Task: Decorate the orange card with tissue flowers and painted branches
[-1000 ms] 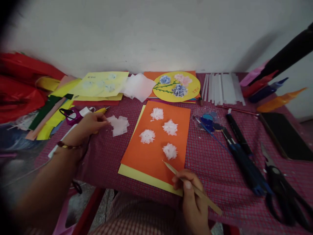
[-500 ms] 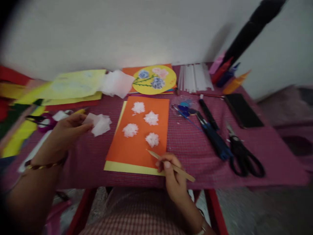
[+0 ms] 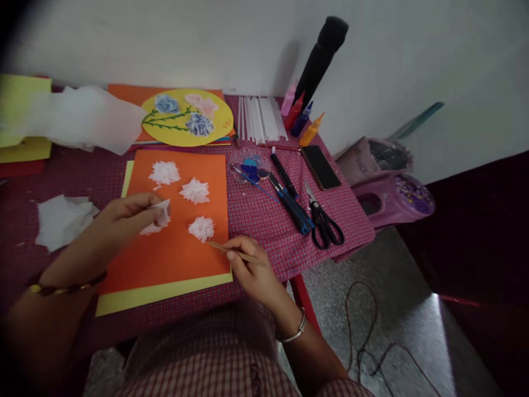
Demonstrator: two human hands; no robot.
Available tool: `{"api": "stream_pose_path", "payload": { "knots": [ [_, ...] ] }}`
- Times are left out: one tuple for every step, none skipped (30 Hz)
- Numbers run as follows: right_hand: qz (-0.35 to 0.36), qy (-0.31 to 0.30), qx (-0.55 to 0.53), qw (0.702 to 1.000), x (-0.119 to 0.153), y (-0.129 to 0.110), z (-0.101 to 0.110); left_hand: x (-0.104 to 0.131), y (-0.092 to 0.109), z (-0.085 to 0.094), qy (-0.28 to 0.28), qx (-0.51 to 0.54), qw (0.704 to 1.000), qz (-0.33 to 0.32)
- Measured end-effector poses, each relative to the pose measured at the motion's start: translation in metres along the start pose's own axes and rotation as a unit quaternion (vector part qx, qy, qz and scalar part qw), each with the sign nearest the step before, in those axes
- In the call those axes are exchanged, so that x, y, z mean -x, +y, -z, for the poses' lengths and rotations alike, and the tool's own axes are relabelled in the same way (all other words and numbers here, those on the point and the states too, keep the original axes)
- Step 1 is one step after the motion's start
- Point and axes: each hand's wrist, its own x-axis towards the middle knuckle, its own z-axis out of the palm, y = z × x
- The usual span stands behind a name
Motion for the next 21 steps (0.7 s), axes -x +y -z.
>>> {"api": "stream_pose_path", "payload": {
  "knots": [
    [0.004, -0.005, 0.003, 1.0, -0.002, 0.0, -0.001, 0.0, -0.003, -0.003, -0.017, 0.027, 0.999, 0.017],
    [0.004, -0.008, 0.006, 1.0, -0.004, -0.001, -0.001, 0.001, -0.005, -0.005, -0.031, 0.051, 0.998, 0.032],
    [0.0, -0.009, 0.006, 1.0, -0.006, -0.001, -0.002, 0.003, -0.007, -0.005, -0.037, 0.067, 0.996, 0.043],
    [-0.005, -0.01, 0.004, 1.0, -0.008, -0.001, -0.003, 0.004, -0.007, -0.005, -0.037, 0.073, 0.996, 0.046],
    [-0.01, -0.01, -0.003, 1.0, -0.009, -0.001, -0.003, 0.005, -0.008, -0.005, -0.035, 0.074, 0.996, 0.044],
    [-0.015, -0.008, -0.016, 1.0, -0.01, -0.001, -0.004, 0.006, -0.008, -0.004, -0.032, 0.074, 0.996, 0.042],
    [-0.02, -0.003, -0.032, 0.999, -0.011, -0.001, -0.005, 0.006, -0.008, -0.003, -0.029, 0.074, 0.996, 0.042],
    [-0.027, 0.002, -0.049, 0.998, -0.012, -0.001, -0.006, 0.006, -0.009, -0.004, -0.028, 0.077, 0.996, 0.043],
    [-0.034, 0.007, -0.065, 0.997, -0.013, 0.0, -0.007, 0.005, -0.011, -0.004, -0.03, 0.083, 0.995, 0.046],
    [-0.041, 0.011, -0.077, 0.996, -0.015, 0.0, -0.008, 0.004, -0.012, -0.006, -0.033, 0.094, 0.994, 0.052],
    [-0.048, 0.013, -0.087, 0.995, -0.016, 0.0, -0.009, 0.003, -0.014, -0.008, -0.04, 0.106, 0.992, 0.059],
    [-0.051, 0.011, -0.094, 0.994, -0.018, 0.0, -0.01, 0.002, -0.015, -0.011, -0.049, 0.117, 0.99, 0.064],
    [-0.053, 0.008, -0.101, 0.993, -0.021, 0.0, -0.01, 0.002, -0.017, -0.014, -0.054, 0.121, 0.989, 0.064],
    [-0.054, 0.004, -0.109, 0.993, -0.023, 0.0, -0.011, 0.002, -0.017, -0.017, -0.052, 0.119, 0.99, 0.061],
    [-0.055, 0.001, -0.117, 0.992, -0.026, 0.0, -0.011, 0.003, -0.017, -0.019, -0.041, 0.11, 0.992, 0.054],
    [-0.057, 0.001, -0.126, 0.99, -0.028, 0.0, -0.011, 0.004, -0.016, -0.021, -0.026, 0.097, 0.994, 0.04],
    [-0.059, 0.003, -0.134, 0.989, -0.03, 0.0, -0.012, 0.005, -0.015, -0.021, -0.011, 0.084, 0.996, 0.019],
    [-0.062, 0.006, -0.139, 0.988, -0.032, 0.0, -0.013, 0.007, -0.013, -0.021, 0.0, 0.073, 0.997, -0.004],
    [-0.066, 0.012, -0.141, 0.988, -0.033, 0.001, -0.013, 0.009, -0.011, -0.021, 0.003, 0.064, 0.998, -0.026],
    [-0.069, 0.018, -0.141, 0.987, -0.034, 0.002, -0.014, 0.01, -0.009, -0.02, -0.002, 0.055, 0.997, -0.044],
    [-0.072, 0.026, -0.14, 0.987, -0.034, 0.002, -0.015, 0.011, -0.007, -0.018, -0.011, 0.045, 0.997, -0.058]
  ]
}}
